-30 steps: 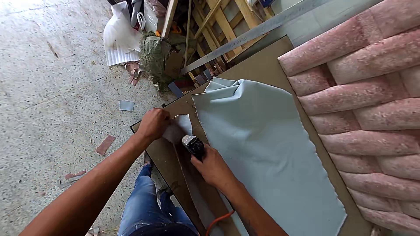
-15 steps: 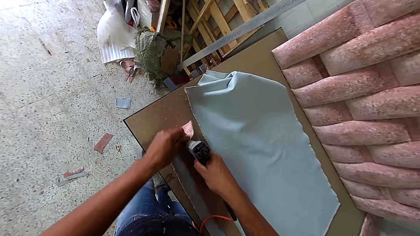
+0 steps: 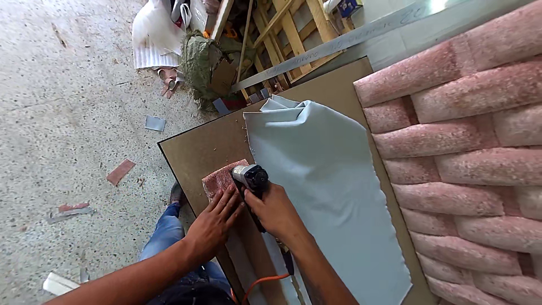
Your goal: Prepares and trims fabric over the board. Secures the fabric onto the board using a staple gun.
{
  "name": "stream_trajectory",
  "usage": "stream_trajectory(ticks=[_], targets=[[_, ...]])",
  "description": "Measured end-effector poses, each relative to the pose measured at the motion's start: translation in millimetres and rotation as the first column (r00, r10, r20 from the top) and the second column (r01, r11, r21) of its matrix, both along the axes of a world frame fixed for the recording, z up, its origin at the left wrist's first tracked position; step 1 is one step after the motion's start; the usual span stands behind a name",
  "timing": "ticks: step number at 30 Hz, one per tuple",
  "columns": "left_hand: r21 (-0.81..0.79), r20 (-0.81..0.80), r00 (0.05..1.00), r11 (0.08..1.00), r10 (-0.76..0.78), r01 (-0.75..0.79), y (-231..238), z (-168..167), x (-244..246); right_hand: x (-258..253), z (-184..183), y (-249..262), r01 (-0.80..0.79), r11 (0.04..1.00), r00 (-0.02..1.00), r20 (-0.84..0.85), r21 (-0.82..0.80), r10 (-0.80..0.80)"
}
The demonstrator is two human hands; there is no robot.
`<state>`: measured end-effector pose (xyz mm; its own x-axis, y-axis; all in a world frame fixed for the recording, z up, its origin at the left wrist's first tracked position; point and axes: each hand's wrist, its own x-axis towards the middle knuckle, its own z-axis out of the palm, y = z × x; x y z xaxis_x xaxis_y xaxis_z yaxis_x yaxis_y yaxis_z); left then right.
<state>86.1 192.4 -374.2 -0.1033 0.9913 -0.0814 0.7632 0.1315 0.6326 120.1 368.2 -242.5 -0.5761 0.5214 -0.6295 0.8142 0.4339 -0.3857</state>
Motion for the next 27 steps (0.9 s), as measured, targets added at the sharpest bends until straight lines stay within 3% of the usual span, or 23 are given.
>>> stream_trajectory(ticks=[6, 19, 27], targets=[[0.0, 0.045, 0.999, 1.0, -0.018, 0.018, -11, 0, 2, -9, -13, -8, -0.057, 0.994, 0.997, 0.059, 0.098, 0.051], [0.0, 0.032, 0.998, 0.998, -0.06, 0.06, -20, -1, 3, -7, -14, -5, -0.008, 0.998, 0.998, 0.06, 0.061, 0.005], [0.025, 0.014, 0.997, 0.997, -0.078, 0.078, -25, 0, 1, -10, -8, -23, -0.131, 0.989, 0.991, 0.041, 0.069, 0.128]])
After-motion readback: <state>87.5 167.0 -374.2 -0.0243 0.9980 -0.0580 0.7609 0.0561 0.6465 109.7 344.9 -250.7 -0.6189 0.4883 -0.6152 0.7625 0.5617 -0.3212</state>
